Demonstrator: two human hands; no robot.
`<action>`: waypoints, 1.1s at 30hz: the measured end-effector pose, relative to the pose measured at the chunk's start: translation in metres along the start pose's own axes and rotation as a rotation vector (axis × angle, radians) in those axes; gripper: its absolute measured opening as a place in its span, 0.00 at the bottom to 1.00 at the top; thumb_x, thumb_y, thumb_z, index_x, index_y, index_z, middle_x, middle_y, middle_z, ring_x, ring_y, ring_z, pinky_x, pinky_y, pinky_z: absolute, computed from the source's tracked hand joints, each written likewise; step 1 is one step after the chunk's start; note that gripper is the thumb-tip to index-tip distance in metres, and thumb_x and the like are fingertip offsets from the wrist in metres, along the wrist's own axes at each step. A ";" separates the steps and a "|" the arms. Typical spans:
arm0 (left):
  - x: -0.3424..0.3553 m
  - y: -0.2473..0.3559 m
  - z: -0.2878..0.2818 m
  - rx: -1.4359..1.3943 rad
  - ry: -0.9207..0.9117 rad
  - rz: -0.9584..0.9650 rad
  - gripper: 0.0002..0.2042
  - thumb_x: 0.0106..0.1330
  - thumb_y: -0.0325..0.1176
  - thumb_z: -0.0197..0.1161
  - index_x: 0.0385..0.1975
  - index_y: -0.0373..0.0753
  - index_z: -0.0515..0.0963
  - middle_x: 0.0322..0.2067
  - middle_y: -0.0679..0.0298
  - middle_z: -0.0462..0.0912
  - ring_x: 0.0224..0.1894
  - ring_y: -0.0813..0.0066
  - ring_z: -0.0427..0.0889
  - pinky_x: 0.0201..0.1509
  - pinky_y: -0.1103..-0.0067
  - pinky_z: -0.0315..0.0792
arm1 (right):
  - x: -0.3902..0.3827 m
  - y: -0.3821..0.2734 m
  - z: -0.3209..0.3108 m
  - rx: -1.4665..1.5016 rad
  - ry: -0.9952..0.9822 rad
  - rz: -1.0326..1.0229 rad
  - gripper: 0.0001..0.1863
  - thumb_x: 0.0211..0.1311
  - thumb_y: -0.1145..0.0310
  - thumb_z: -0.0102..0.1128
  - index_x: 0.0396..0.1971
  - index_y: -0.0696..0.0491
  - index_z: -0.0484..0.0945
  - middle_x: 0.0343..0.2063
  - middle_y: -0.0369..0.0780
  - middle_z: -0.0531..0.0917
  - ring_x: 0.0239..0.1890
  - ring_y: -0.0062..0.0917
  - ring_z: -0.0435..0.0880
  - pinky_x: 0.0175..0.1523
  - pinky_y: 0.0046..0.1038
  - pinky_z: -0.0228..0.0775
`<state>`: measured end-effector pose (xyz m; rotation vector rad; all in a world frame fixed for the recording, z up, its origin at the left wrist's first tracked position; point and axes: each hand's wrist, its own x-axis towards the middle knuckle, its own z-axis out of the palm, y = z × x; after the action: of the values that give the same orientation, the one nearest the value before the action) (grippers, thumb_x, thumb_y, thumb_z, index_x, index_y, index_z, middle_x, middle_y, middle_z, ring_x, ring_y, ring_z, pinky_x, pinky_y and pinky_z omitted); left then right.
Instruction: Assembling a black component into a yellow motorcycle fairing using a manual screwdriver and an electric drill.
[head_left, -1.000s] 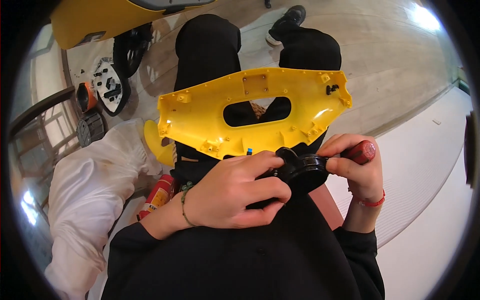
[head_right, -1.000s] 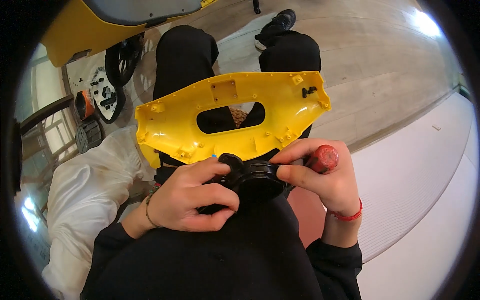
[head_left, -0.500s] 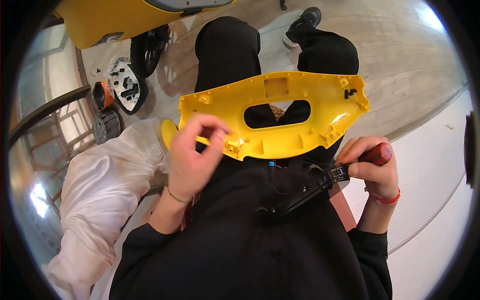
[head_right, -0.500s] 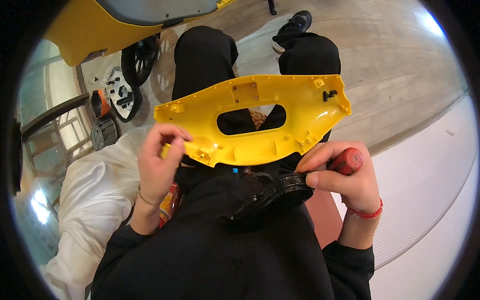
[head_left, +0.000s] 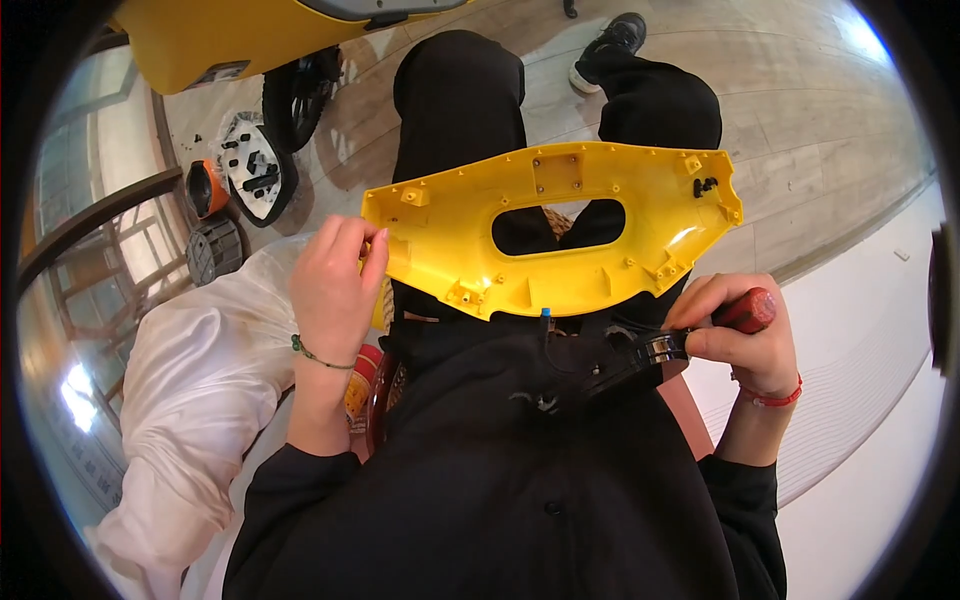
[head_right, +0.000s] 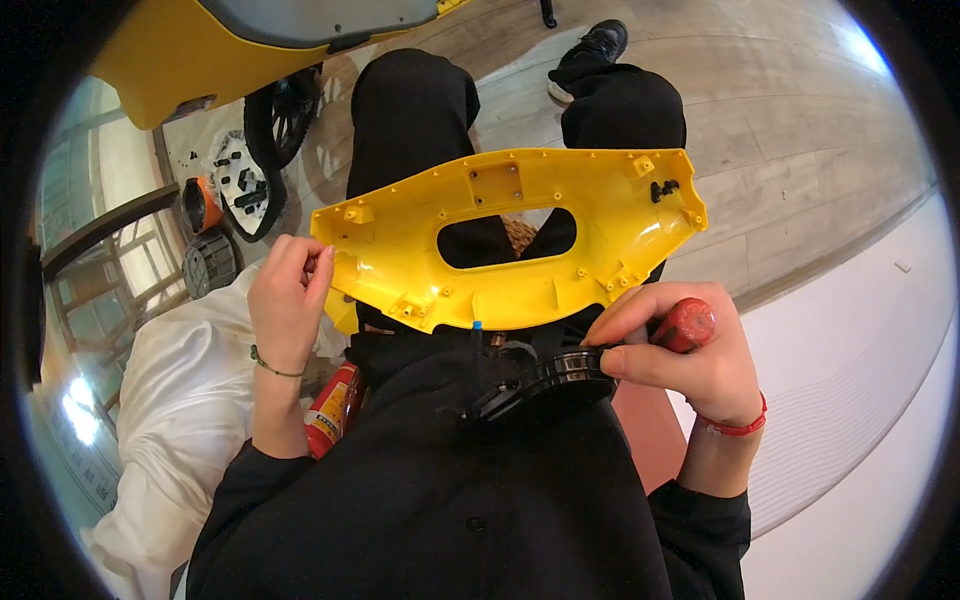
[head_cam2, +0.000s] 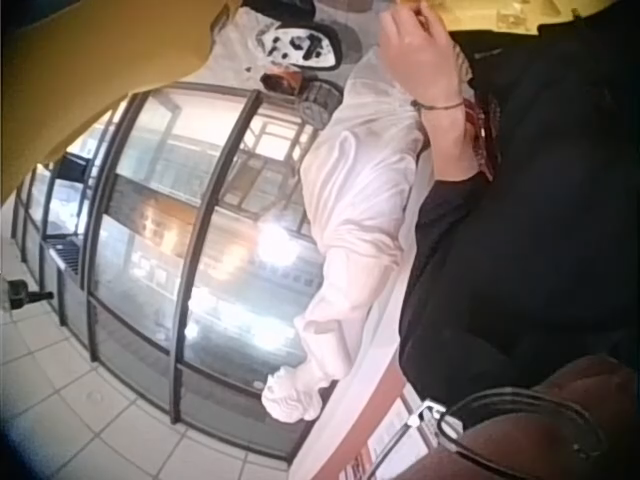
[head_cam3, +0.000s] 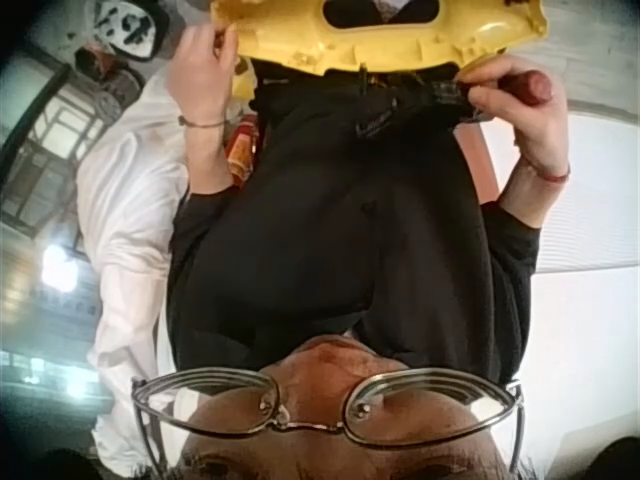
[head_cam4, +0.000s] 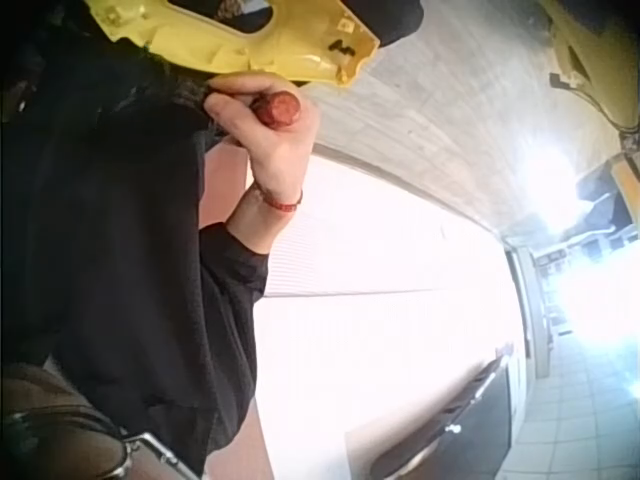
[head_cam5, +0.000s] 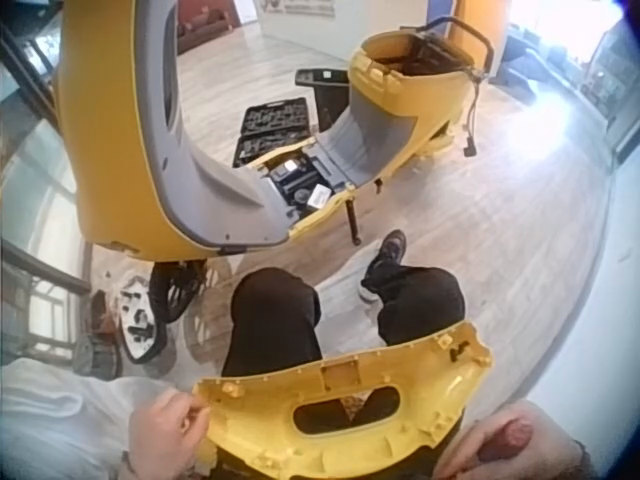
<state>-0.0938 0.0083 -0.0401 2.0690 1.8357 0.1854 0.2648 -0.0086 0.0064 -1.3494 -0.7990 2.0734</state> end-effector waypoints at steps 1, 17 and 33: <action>0.000 -0.001 0.001 0.042 0.010 0.023 0.02 0.60 0.25 0.59 0.31 0.36 0.74 0.27 0.62 0.72 0.23 0.74 0.72 0.27 0.80 0.66 | 0.000 0.000 0.000 -0.012 0.013 0.011 0.09 0.42 0.82 0.65 0.28 0.60 0.82 0.28 0.42 0.84 0.26 0.21 0.81 0.34 0.18 0.72; 0.005 0.012 -0.009 -0.284 -0.057 -0.153 0.04 0.62 0.24 0.58 0.34 0.34 0.73 0.29 0.66 0.73 0.25 0.82 0.69 0.31 0.85 0.65 | 0.003 -0.001 0.004 -0.066 0.025 0.009 0.08 0.44 0.82 0.63 0.29 0.60 0.82 0.27 0.40 0.83 0.26 0.18 0.79 0.34 0.16 0.69; -0.005 0.110 0.022 -1.284 -0.944 0.096 0.25 0.58 0.32 0.67 0.55 0.35 0.67 0.48 0.62 0.75 0.51 0.75 0.73 0.55 0.79 0.66 | 0.002 -0.005 0.012 -0.132 -0.024 -0.004 0.09 0.45 0.83 0.64 0.30 0.60 0.81 0.29 0.39 0.83 0.31 0.20 0.80 0.39 0.19 0.70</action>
<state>0.0149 -0.0099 -0.0210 0.9829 0.6536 0.2508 0.2534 -0.0059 0.0124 -1.3922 -0.9630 2.0683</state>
